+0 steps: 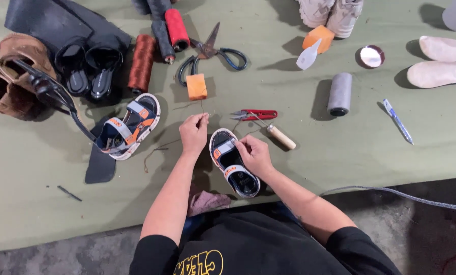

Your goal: The person sews a child's sandal using a needle and thread. They repeatedly push the needle through the sandal strap and pull the thread to secure the material. The workspace contains various shoe repair tools and other footwear.

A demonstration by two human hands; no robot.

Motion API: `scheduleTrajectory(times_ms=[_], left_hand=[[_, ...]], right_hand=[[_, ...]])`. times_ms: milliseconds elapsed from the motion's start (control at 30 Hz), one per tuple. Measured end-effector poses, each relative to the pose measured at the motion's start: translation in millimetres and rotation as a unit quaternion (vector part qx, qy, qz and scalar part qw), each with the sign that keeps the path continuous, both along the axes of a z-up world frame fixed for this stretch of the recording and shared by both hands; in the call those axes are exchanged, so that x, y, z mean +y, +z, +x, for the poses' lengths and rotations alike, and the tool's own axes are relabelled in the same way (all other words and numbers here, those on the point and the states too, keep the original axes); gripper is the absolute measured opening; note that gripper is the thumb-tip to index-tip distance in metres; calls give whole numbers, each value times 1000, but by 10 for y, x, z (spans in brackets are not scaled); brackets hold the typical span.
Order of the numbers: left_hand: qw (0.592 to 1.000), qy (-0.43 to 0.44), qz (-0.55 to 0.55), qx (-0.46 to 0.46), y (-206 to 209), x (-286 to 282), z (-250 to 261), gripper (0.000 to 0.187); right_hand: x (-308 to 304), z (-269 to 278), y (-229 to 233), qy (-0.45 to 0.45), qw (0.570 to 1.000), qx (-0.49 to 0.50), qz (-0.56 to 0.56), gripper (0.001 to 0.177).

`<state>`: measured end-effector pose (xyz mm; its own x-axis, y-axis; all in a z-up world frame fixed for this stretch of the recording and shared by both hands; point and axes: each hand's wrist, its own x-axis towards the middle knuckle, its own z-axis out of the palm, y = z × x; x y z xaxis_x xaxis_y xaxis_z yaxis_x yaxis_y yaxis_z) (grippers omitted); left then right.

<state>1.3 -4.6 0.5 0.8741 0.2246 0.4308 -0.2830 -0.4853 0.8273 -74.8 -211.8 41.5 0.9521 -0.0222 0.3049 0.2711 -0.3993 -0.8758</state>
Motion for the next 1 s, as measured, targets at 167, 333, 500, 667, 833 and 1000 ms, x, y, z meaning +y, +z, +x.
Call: scheduleTrajectory(times_ms=[167,333,500,667,833,1000], left_hand=[[998,18,-53,4,-68,23,2,7],[983,15,-167,73,89,67,-93,29],[947,11,-268,176,461,169,-157,44],[956,32,-161,244,337,167,-326,26],[932,-56,-116,338,227,73,-403,24],[906,-156,-167,357,274,21,-304,29]], right_hand=[[-4,-25,-32,-17,999,-31,-12,8],[-106,-186,102,3,999,-34,-34,5],[-653,-148,292,-45,980,-111,-161,24],[-1009,79,311,-49,925,-17,-376,38],[-860,63,294,-36,907,157,-390,43],[-617,-216,296,31,955,110,-275,35]])
